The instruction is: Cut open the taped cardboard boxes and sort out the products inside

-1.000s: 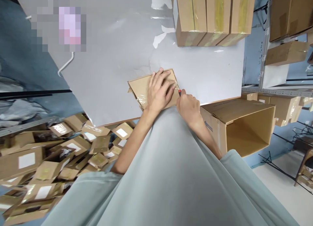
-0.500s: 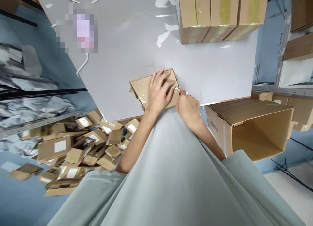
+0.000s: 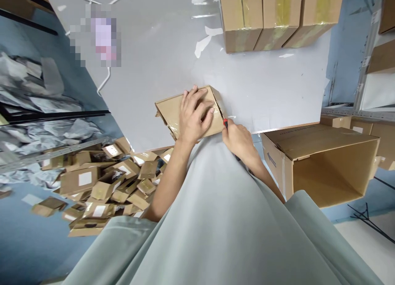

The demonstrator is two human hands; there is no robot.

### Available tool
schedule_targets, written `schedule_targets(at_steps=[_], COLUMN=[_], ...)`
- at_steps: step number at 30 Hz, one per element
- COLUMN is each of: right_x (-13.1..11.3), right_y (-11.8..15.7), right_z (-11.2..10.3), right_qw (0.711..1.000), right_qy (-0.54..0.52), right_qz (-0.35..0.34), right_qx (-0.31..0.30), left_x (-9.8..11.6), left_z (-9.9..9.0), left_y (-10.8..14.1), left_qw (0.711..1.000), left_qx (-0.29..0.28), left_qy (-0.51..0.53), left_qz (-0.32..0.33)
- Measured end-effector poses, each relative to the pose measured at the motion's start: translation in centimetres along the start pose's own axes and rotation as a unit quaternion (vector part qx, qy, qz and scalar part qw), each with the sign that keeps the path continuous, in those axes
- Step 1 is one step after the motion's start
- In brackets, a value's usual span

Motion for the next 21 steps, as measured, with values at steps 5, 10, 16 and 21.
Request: schedule_targets(at_steps=[5, 10, 16, 21], right_x=[1.4, 1.5, 7.5, 12.5], right_y=[-0.7, 1.3, -2.4, -13.2], right_z=[1.9, 1.2, 1.4, 6.1], right_qw=[0.987, 0.996, 0.965, 0.934], right_qy=[-0.155, -0.073, -0.206, -0.322], right_qz=[-0.045, -0.030, -0.012, 0.078], right_qx=[-0.025, 0.044, 0.161, 0.132], left_x=[0.0, -0.9, -5.8, -11.2], left_z=[0.2, -2.1, -5.8, -8.3], left_y=[0.0, 1.9, 6.9, 10.0], left_qw=[1.000, 0.997, 0.971, 0.957], left_qx=[-0.001, 0.055, 0.151, 0.202], left_qy=[-0.019, -0.031, 0.008, 0.050], left_qz=[0.007, -0.052, -0.188, -0.200])
Point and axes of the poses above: each hand's wrist, its own y-axis away from the middle knuckle, its own z-axis out of the palm, x = y × z, the point moved 8 cm from there along -y, towards the middle knuckle, and after that the axes turned 6 degrees about y, right-handed, at the moved point
